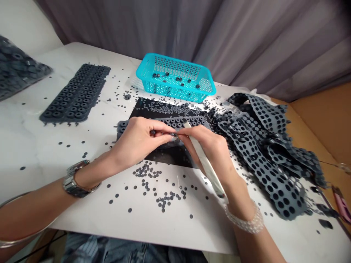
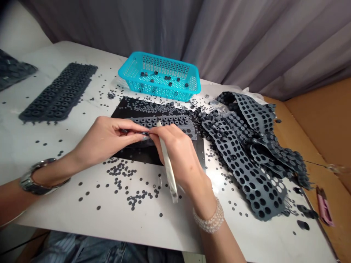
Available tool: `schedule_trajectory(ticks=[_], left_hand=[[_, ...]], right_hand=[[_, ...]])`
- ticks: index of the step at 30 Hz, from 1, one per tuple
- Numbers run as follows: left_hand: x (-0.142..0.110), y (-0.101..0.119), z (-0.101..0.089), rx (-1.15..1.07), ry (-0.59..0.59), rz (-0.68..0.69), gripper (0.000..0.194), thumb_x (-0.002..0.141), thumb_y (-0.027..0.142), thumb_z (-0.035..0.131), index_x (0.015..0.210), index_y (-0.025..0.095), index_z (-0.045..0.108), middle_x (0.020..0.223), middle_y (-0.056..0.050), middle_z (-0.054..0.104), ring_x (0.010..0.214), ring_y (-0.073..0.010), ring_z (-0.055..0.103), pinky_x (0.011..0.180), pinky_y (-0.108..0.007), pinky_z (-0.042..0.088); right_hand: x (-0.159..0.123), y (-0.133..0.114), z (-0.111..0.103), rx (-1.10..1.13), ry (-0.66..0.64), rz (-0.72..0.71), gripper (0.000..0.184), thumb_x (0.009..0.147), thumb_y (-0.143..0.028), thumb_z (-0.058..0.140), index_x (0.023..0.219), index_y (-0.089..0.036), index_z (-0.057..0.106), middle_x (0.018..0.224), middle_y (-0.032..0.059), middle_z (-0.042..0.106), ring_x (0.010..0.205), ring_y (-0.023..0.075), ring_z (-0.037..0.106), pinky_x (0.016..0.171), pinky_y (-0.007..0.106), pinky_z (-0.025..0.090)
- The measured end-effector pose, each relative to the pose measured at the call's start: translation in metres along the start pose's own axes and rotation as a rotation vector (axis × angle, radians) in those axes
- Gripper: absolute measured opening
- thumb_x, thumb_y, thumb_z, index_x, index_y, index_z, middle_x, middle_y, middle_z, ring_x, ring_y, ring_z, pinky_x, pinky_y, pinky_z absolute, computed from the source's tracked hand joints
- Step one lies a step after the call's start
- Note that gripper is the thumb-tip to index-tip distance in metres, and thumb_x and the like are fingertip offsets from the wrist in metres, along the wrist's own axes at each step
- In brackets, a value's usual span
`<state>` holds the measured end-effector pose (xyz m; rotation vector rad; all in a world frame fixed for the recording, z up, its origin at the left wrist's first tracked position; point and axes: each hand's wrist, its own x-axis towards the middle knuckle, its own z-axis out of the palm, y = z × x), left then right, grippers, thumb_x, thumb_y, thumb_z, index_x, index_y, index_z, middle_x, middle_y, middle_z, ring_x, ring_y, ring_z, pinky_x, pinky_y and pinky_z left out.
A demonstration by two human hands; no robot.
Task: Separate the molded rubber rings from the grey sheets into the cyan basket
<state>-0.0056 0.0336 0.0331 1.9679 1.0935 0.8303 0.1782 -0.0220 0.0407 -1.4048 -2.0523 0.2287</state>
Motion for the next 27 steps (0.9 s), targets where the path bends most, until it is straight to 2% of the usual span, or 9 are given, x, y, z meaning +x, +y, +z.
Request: schedule_trajectory(ticks=[3, 8, 17, 21, 27], left_hand=[[-0.001, -0.001, 0.0, 0.132, 0.033, 0.074, 0.017, 0.08, 0.035, 0.066, 0.088, 0.027, 0.078, 0.086, 0.0, 0.077, 0.073, -0.0166, 0.067, 0.068, -0.026, 0.051], [-0.002, 0.001, -0.001, 0.287, 0.016, 0.177, 0.017, 0.083, 0.026, 0.061, 0.089, 0.027, 0.078, 0.089, 0.001, 0.077, 0.075, -0.0163, 0.069, 0.072, -0.027, 0.052], [-0.002, 0.002, 0.0, 0.33, -0.039, 0.207, 0.02, 0.084, 0.022, 0.058, 0.089, 0.027, 0.077, 0.089, 0.0, 0.076, 0.08, -0.0184, 0.069, 0.076, -0.029, 0.052], [-0.003, -0.001, 0.0, 0.373, -0.063, 0.284, 0.022, 0.087, 0.02, 0.055, 0.086, 0.025, 0.076, 0.087, 0.0, 0.075, 0.077, -0.0173, 0.067, 0.073, -0.029, 0.05], [-0.004, -0.002, 0.001, 0.406, -0.171, 0.393, 0.03, 0.09, 0.015, 0.046, 0.078, 0.021, 0.073, 0.075, -0.002, 0.071, 0.074, -0.0172, 0.063, 0.068, -0.03, 0.047]], right_hand=[[0.0, 0.0, 0.002, -0.108, -0.069, -0.063, 0.023, 0.096, -0.021, 0.045, 0.102, -0.017, 0.067, 0.085, 0.008, 0.069, 0.077, 0.0185, 0.059, 0.069, 0.03, 0.047], [0.001, -0.004, 0.004, -0.178, -0.16, -0.076, 0.022, 0.097, -0.019, 0.044, 0.098, -0.016, 0.066, 0.079, 0.0078, 0.066, 0.075, 0.018, 0.054, 0.066, 0.029, 0.043], [0.001, -0.005, 0.005, -0.208, -0.172, -0.1, 0.021, 0.097, -0.017, 0.042, 0.092, -0.017, 0.063, 0.074, 0.0064, 0.062, 0.072, 0.0175, 0.049, 0.063, 0.028, 0.04], [0.002, -0.007, 0.004, -0.221, -0.185, -0.113, 0.021, 0.095, -0.015, 0.043, 0.089, -0.017, 0.062, 0.072, 0.0056, 0.059, 0.07, 0.0172, 0.047, 0.06, 0.028, 0.038], [0.003, -0.011, 0.002, -0.212, -0.229, -0.124, 0.021, 0.09, -0.012, 0.046, 0.075, -0.018, 0.059, 0.069, 0.0042, 0.055, 0.068, 0.0165, 0.045, 0.059, 0.028, 0.036]])
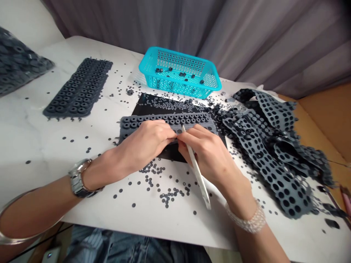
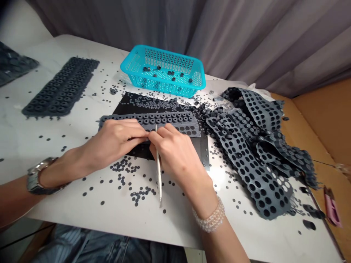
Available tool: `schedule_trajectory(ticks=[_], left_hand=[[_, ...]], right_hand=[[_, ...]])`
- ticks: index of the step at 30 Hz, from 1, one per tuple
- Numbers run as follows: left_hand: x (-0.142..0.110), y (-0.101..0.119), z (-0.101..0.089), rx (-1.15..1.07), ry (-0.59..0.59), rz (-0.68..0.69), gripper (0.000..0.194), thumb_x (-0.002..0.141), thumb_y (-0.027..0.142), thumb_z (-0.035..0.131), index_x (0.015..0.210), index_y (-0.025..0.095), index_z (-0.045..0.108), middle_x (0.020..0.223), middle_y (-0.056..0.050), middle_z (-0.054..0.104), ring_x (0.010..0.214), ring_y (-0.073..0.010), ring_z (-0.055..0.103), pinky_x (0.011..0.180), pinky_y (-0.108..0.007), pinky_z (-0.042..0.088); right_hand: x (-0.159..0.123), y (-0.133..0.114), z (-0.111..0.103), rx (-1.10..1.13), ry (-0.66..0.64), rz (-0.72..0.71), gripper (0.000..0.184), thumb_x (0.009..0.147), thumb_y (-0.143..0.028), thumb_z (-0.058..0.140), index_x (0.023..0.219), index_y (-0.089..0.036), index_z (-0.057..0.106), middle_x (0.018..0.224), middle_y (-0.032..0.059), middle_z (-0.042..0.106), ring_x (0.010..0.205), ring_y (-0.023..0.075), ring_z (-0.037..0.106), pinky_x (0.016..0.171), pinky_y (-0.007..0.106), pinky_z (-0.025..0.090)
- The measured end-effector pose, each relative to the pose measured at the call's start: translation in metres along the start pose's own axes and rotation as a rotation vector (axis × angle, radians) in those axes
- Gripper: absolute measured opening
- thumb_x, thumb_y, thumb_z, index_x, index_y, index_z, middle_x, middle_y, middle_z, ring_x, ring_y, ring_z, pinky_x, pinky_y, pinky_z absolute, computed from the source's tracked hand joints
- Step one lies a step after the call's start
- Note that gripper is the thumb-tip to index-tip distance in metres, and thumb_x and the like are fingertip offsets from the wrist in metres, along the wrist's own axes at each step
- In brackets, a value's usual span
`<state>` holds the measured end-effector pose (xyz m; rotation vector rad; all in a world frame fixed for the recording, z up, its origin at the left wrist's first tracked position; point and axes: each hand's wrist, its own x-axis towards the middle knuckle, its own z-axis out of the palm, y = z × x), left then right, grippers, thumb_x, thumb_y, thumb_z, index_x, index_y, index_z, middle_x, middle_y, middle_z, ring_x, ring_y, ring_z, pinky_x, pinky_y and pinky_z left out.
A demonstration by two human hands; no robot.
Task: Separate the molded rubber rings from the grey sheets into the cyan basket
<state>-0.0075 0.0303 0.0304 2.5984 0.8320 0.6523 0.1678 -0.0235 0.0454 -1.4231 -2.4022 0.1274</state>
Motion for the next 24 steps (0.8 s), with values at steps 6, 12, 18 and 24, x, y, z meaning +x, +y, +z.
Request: schedule_trajectory(ticks=[6, 12, 18, 24], left_hand=[[0.004, 0.002, -0.004, -0.205, 0.06, -0.205, 0.017, 0.083, 0.022, 0.061, 0.082, 0.023, 0.078, 0.081, 0.0, 0.075, 0.075, -0.0176, 0.067, 0.072, -0.029, 0.051], [0.009, 0.001, -0.011, -0.532, 0.004, -0.432, 0.02, 0.075, 0.028, 0.07, 0.092, 0.024, 0.079, 0.079, 0.0, 0.076, 0.065, -0.0144, 0.064, 0.057, -0.023, 0.05], [0.009, 0.003, -0.014, -0.695, -0.061, -0.46, 0.027, 0.075, 0.034, 0.071, 0.099, 0.023, 0.077, 0.08, -0.001, 0.075, 0.066, -0.012, 0.062, 0.055, -0.02, 0.046], [0.008, 0.002, -0.012, -0.843, -0.076, -0.459, 0.029, 0.074, 0.035, 0.074, 0.1, 0.024, 0.076, 0.088, -0.002, 0.075, 0.082, -0.0153, 0.065, 0.069, -0.024, 0.05]], right_hand=[[-0.009, 0.02, -0.009, -0.031, 0.152, 0.145, 0.015, 0.084, -0.012, 0.049, 0.074, -0.019, 0.059, 0.071, 0.0044, 0.058, 0.064, 0.016, 0.051, 0.058, 0.028, 0.037], [-0.022, 0.051, -0.018, -0.154, 0.293, 0.336, 0.012, 0.081, -0.017, 0.051, 0.073, -0.021, 0.06, 0.061, 0.0028, 0.06, 0.056, 0.0172, 0.055, 0.06, 0.029, 0.038], [-0.027, 0.055, -0.027, -0.27, 0.292, 0.6, 0.014, 0.079, -0.021, 0.049, 0.07, -0.019, 0.059, 0.057, 0.0033, 0.055, 0.052, 0.0163, 0.047, 0.061, 0.029, 0.034], [-0.043, 0.067, -0.04, -0.371, 0.198, 0.97, 0.022, 0.083, -0.034, 0.053, 0.067, -0.02, 0.055, 0.054, 0.0013, 0.042, 0.051, 0.0141, 0.029, 0.058, 0.032, 0.028]])
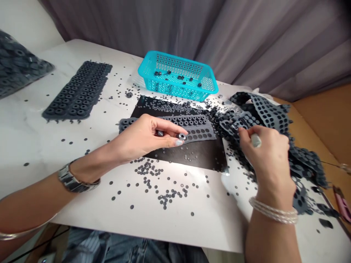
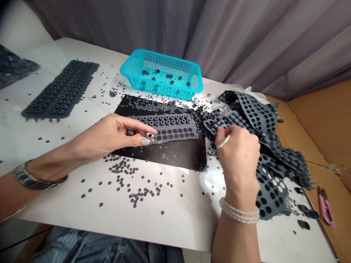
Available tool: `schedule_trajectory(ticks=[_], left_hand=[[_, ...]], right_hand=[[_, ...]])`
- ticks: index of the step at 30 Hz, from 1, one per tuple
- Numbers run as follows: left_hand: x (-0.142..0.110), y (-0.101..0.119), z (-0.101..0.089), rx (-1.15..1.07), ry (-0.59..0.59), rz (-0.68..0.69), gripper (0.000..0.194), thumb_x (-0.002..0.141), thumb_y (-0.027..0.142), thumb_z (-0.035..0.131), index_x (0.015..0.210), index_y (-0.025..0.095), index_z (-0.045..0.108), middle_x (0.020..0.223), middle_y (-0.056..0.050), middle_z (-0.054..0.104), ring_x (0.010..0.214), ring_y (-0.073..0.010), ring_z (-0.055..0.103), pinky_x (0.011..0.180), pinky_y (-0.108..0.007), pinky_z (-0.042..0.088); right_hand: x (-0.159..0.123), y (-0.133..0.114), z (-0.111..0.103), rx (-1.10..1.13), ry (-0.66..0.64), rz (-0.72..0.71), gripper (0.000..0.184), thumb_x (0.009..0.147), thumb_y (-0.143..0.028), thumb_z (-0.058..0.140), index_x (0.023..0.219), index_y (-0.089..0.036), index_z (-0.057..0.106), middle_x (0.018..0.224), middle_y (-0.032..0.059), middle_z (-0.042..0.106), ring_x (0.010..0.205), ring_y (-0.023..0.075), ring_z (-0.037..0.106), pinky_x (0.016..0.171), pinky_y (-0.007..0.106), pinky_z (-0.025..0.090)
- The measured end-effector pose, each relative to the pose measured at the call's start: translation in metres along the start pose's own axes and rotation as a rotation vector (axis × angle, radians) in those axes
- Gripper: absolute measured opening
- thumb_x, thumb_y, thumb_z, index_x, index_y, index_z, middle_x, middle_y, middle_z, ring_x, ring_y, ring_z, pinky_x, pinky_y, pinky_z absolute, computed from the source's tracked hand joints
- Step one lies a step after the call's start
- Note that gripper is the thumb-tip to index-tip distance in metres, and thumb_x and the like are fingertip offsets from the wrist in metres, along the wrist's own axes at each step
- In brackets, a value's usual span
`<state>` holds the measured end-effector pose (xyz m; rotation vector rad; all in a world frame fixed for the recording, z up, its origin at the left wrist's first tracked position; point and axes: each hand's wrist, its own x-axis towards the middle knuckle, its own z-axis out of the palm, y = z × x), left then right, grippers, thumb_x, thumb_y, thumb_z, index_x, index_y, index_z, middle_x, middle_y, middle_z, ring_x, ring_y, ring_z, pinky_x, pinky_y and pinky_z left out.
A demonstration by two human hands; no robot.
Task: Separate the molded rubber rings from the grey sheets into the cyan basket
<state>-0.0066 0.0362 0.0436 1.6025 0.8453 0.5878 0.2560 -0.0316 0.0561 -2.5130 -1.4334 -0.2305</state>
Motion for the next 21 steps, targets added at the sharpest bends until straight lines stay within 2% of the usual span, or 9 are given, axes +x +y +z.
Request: schedule_trajectory(ticks=[2, 5, 8, 10, 12, 15, 19, 21], left_hand=[[0.0, 0.0, 0.0, -0.042, -0.007, -0.014, 0.029, 0.073, 0.035, 0.075, 0.1, 0.023, 0.076, 0.087, -0.003, 0.074, 0.084, -0.016, 0.065, 0.072, -0.026, 0.05], [0.001, 0.001, 0.0, -0.148, -0.021, -0.061, 0.028, 0.073, 0.032, 0.075, 0.099, 0.02, 0.075, 0.088, -0.004, 0.074, 0.083, -0.0145, 0.064, 0.072, -0.025, 0.05], [0.001, 0.004, -0.001, -0.334, -0.039, -0.141, 0.023, 0.077, 0.022, 0.072, 0.1, 0.016, 0.07, 0.1, -0.006, 0.073, 0.077, -0.0098, 0.062, 0.067, -0.021, 0.048], [0.002, 0.005, -0.003, -0.438, -0.031, -0.172, 0.02, 0.079, 0.015, 0.068, 0.099, 0.014, 0.067, 0.106, -0.008, 0.072, 0.073, -0.0071, 0.061, 0.064, -0.02, 0.047], [0.002, 0.005, -0.004, -0.48, -0.003, -0.178, 0.018, 0.08, 0.011, 0.065, 0.097, 0.013, 0.066, 0.106, -0.009, 0.072, 0.071, -0.0061, 0.06, 0.064, -0.019, 0.046], [0.003, 0.005, -0.005, -0.445, 0.041, -0.176, 0.018, 0.081, 0.011, 0.065, 0.099, 0.011, 0.067, 0.101, -0.01, 0.073, 0.073, -0.0068, 0.061, 0.063, -0.018, 0.046], [0.003, 0.001, -0.005, -0.361, 0.052, -0.127, 0.024, 0.082, 0.016, 0.066, 0.105, 0.011, 0.069, 0.097, -0.009, 0.074, 0.078, -0.01, 0.064, 0.062, -0.019, 0.046], [0.004, -0.003, -0.005, -0.333, 0.045, -0.097, 0.027, 0.082, 0.02, 0.066, 0.108, 0.013, 0.069, 0.094, -0.008, 0.075, 0.078, -0.0107, 0.064, 0.063, -0.02, 0.047]], right_hand=[[0.002, 0.006, 0.001, 0.0, 0.058, 0.018, 0.022, 0.083, -0.036, 0.056, 0.069, -0.019, 0.057, 0.054, 0.0005, 0.042, 0.052, 0.0137, 0.028, 0.06, 0.032, 0.029], [0.004, 0.006, 0.003, 0.019, 0.178, -0.029, 0.023, 0.086, -0.035, 0.054, 0.072, -0.017, 0.061, 0.052, 0.0006, 0.044, 0.05, 0.0138, 0.032, 0.062, 0.034, 0.031], [0.002, -0.002, 0.005, 0.106, 0.228, -0.104, 0.018, 0.086, -0.028, 0.055, 0.077, -0.016, 0.065, 0.057, 0.0049, 0.056, 0.052, 0.0155, 0.045, 0.065, 0.033, 0.036], [-0.001, -0.011, 0.006, 0.234, 0.225, -0.129, 0.013, 0.083, -0.025, 0.059, 0.082, -0.015, 0.068, 0.065, 0.0075, 0.064, 0.058, 0.0167, 0.055, 0.067, 0.031, 0.039], [-0.004, -0.02, 0.007, 0.352, 0.201, -0.141, 0.015, 0.083, -0.029, 0.061, 0.08, -0.016, 0.069, 0.064, 0.0061, 0.065, 0.057, 0.0161, 0.057, 0.065, 0.029, 0.041], [-0.011, -0.033, 0.009, 0.467, 0.159, -0.205, 0.024, 0.086, -0.037, 0.059, 0.073, -0.018, 0.067, 0.057, 0.0023, 0.062, 0.052, 0.0145, 0.056, 0.06, 0.028, 0.041], [-0.021, -0.049, 0.014, 0.642, 0.092, -0.336, 0.019, 0.092, -0.033, 0.051, 0.093, -0.02, 0.066, 0.068, 0.0006, 0.068, 0.058, 0.014, 0.062, 0.062, 0.026, 0.046], [-0.025, -0.056, 0.015, 0.656, 0.034, -0.356, 0.023, 0.096, -0.034, 0.047, 0.088, -0.02, 0.064, 0.061, -0.0015, 0.065, 0.052, 0.0123, 0.06, 0.058, 0.025, 0.045]])
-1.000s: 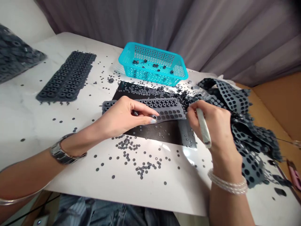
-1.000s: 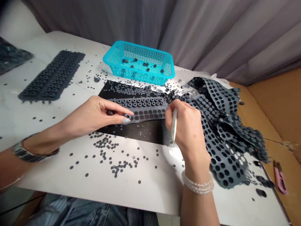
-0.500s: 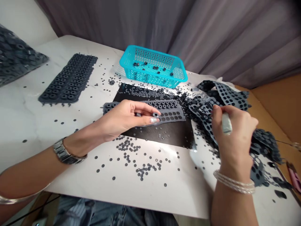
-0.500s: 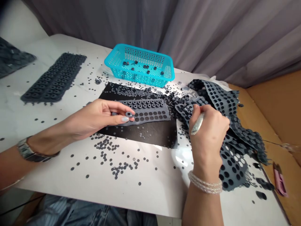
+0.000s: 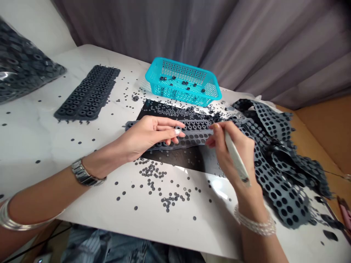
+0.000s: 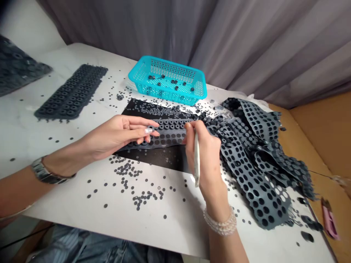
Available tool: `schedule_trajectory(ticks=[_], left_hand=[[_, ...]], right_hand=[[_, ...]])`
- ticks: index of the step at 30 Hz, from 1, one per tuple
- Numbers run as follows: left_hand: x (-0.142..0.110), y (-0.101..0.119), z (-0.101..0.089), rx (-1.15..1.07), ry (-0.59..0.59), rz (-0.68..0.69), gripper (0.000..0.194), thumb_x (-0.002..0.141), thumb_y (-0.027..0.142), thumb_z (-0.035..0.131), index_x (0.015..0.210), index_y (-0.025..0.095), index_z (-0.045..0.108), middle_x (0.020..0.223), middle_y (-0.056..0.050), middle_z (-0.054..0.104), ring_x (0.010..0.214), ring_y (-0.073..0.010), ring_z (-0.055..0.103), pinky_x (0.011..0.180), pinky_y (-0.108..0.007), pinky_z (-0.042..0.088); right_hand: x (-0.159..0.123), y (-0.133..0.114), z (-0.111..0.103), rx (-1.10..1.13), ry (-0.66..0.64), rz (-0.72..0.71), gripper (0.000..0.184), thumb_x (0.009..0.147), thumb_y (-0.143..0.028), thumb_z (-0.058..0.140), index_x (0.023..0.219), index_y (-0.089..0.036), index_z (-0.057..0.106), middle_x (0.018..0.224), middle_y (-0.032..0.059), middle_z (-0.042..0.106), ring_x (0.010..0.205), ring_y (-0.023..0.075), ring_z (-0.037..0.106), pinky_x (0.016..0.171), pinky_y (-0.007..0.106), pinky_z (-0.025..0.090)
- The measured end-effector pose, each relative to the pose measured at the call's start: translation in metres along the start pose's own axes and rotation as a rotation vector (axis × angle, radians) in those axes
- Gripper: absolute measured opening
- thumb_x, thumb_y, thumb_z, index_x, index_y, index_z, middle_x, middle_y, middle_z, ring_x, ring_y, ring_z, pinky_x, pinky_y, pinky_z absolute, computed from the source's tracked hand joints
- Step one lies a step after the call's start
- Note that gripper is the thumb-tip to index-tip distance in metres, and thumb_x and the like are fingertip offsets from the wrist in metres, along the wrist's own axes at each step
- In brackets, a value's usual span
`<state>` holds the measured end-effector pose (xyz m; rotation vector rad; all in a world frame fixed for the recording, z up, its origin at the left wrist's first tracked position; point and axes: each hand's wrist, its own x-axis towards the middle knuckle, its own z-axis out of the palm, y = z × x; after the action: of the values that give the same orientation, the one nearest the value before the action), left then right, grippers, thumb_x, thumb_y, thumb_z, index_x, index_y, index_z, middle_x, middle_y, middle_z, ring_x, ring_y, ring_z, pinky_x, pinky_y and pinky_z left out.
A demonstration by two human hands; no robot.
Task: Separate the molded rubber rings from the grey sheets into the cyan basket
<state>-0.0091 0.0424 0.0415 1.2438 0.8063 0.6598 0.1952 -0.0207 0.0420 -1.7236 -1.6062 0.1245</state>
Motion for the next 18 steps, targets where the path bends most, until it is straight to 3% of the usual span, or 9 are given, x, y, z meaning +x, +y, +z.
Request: schedule_trajectory(ticks=[3, 6, 9, 18], left_hand=[[0.0, -0.002, -0.001, 0.049, 0.0, 0.028, 0.03, 0.08, 0.024, 0.07, 0.108, 0.015, 0.071, 0.083, -0.006, 0.075, 0.07, -0.0099, 0.063, 0.062, -0.02, 0.049], [-0.001, 0.001, 0.002, 0.158, 0.025, 0.057, 0.025, 0.077, 0.025, 0.072, 0.1, 0.015, 0.073, 0.073, -0.003, 0.074, 0.059, -0.0087, 0.061, 0.06, -0.02, 0.051], [-0.004, 0.005, 0.006, 0.279, 0.067, 0.076, 0.02, 0.076, 0.025, 0.072, 0.092, 0.014, 0.074, 0.068, -0.002, 0.074, 0.054, -0.0096, 0.063, 0.058, -0.021, 0.053], [-0.007, 0.0, 0.008, 0.377, 0.094, 0.082, 0.023, 0.075, 0.028, 0.071, 0.095, 0.017, 0.074, 0.078, -0.004, 0.076, 0.058, -0.0171, 0.07, 0.057, -0.026, 0.057]], right_hand=[[-0.003, -0.006, 0.004, -0.032, -0.032, -0.069, 0.026, 0.095, -0.034, 0.049, 0.077, -0.02, 0.062, 0.057, -0.0023, 0.062, 0.047, 0.0104, 0.056, 0.052, 0.023, 0.042], [-0.006, -0.01, 0.003, 0.027, -0.067, -0.248, 0.011, 0.092, -0.024, 0.055, 0.09, -0.02, 0.065, 0.074, 0.0001, 0.069, 0.059, 0.0116, 0.062, 0.057, 0.022, 0.045], [-0.008, -0.011, 0.002, 0.086, -0.142, -0.408, 0.013, 0.091, -0.016, 0.054, 0.099, -0.019, 0.065, 0.087, 0.0034, 0.072, 0.074, 0.0134, 0.065, 0.066, 0.024, 0.049], [-0.011, -0.015, 0.004, -0.164, -0.272, -0.599, 0.022, 0.094, -0.009, 0.045, 0.105, -0.01, 0.063, 0.075, 0.0083, 0.065, 0.069, 0.0165, 0.053, 0.059, 0.027, 0.043]])
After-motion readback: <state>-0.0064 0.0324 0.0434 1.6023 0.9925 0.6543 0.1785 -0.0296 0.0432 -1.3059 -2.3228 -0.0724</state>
